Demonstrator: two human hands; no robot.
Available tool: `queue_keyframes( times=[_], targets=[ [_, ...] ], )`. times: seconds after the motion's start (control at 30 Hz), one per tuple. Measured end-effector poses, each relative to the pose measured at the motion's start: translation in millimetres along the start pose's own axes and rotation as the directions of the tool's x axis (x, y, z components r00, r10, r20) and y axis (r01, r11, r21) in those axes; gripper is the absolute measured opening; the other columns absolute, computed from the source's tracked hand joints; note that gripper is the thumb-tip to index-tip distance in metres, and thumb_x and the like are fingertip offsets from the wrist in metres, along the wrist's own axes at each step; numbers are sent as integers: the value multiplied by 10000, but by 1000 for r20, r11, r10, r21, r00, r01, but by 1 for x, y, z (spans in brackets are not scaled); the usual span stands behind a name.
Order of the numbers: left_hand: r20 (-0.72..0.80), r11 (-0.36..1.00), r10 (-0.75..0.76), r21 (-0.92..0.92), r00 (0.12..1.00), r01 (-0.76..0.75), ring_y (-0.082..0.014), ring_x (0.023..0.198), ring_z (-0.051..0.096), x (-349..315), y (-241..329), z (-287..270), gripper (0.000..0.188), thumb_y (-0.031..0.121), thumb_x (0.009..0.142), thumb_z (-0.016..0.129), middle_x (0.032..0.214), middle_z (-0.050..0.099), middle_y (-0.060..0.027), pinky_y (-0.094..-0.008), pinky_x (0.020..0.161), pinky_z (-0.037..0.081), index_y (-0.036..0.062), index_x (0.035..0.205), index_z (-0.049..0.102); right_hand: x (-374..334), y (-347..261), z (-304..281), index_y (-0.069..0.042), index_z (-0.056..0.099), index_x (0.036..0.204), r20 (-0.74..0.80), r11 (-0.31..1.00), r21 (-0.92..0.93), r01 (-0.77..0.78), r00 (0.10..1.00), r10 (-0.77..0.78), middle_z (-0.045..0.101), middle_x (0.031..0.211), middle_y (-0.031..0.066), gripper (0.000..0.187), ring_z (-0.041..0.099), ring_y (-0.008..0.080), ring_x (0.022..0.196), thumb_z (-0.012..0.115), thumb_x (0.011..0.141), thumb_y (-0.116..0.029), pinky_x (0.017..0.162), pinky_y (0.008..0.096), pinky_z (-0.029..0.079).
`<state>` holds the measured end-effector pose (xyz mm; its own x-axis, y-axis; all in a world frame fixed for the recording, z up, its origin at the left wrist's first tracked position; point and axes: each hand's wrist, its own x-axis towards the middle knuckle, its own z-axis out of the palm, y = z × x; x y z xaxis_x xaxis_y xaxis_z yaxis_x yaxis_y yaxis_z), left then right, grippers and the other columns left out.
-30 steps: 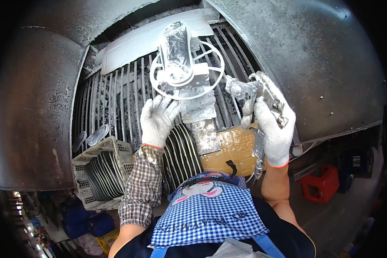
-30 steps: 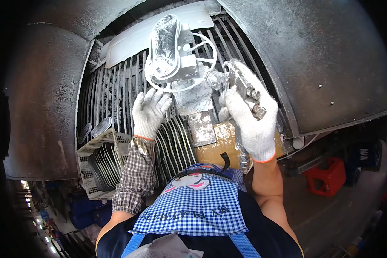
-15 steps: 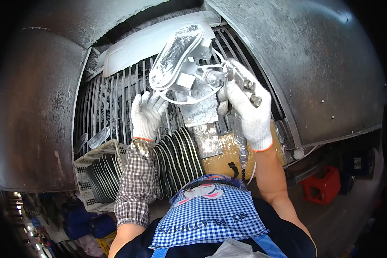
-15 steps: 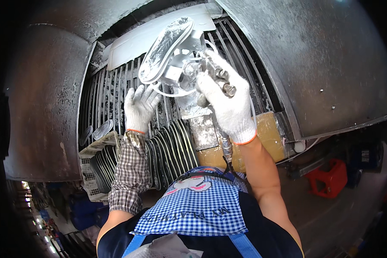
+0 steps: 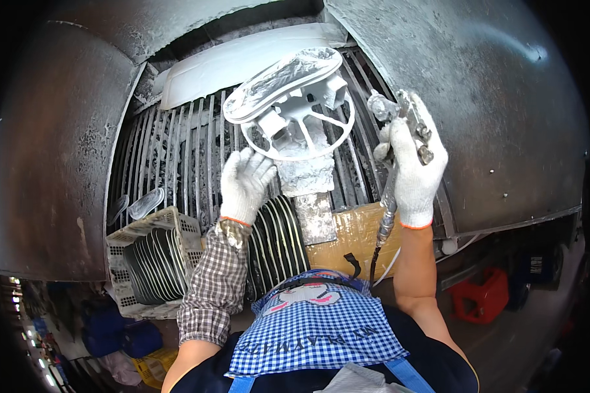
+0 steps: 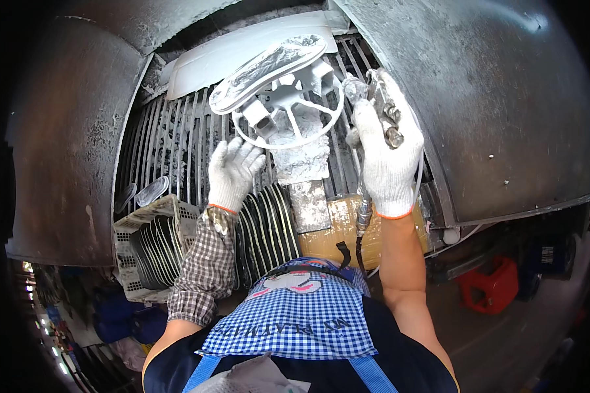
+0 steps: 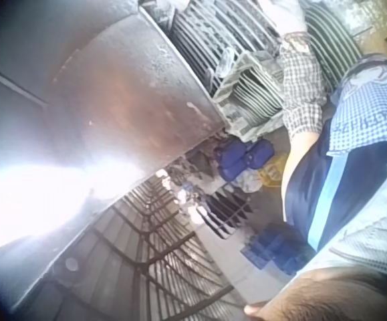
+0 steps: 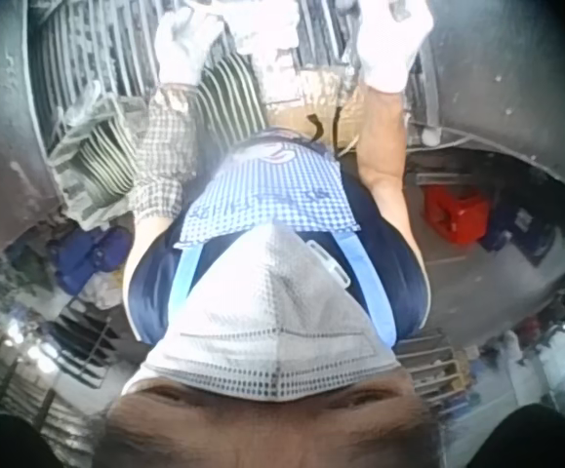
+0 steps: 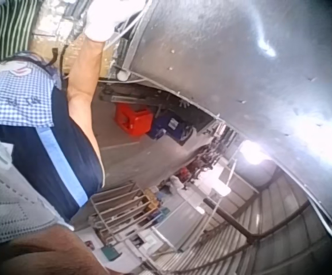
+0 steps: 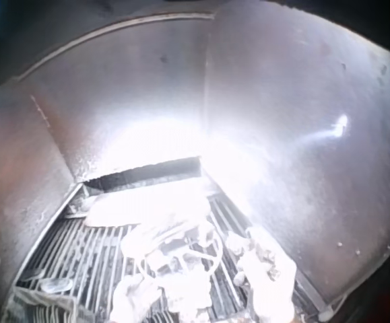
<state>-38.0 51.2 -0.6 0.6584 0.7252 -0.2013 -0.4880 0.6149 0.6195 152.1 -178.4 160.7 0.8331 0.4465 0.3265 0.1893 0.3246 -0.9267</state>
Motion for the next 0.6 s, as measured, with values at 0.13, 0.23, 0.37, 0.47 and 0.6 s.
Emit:
queue_keyframes(
  times=[0.13, 0.23, 0.37, 0.47, 0.6],
  targets=[
    [35, 996, -65, -65, 997, 67, -374, 1260, 627, -7, -11, 13, 654, 474, 1024, 638, 1360, 640, -220, -527, 1077, 524, -18, 1446, 546, -1, 8, 6, 53, 508, 1531, 104, 999, -33, 41, 994, -38, 695, 1028, 78, 500, 601, 61, 759, 636, 1066, -80, 657, 224, 539],
    [37, 996, -45, -77, 998, 48, -374, 1234, 642, -7, -15, 18, 636, 475, 1016, 656, 1335, 650, -205, -520, 1073, 529, -5, 1423, 565, -4, 10, 20, 94, 558, 1477, 155, 1000, 11, 26, 988, -27, 719, 1238, 136, 506, 685, 114, 1003, 696, 1009, -40, 849, 242, 563],
    [44, 994, -51, -96, 998, 55, -373, 1228, 647, -4, -11, 13, 602, 454, 1021, 657, 1326, 658, -205, -524, 1064, 534, 6, 1415, 570, -6, 12, 33, 94, 556, 1480, 240, 999, 25, -38, 970, 31, 707, 1254, 125, 505, 671, 104, 1010, 688, 1007, -23, 860, 249, 556],
    [63, 993, -62, -97, 996, 68, -373, 1234, 646, -3, -7, 13, 586, 439, 1028, 651, 1342, 655, -203, -524, 1061, 536, 8, 1416, 567, -8, 10, 38, 93, 551, 1488, 320, 994, 31, -105, 943, 90, 686, 1322, 167, 518, 665, 173, 1175, 685, 999, -16, 978, 303, 544],
    [48, 996, -57, -64, 997, 60, -351, 1194, 657, -6, -5, 16, 570, 418, 1029, 655, 1345, 654, -194, -502, 1041, 548, 5, 1413, 568, -14, 12, 39, 90, 508, 1524, 371, 979, 125, -161, 923, 104, 637, 1414, 172, 559, 634, 193, 1258, 676, 999, -4, 1073, 316, 515]
  ],
)
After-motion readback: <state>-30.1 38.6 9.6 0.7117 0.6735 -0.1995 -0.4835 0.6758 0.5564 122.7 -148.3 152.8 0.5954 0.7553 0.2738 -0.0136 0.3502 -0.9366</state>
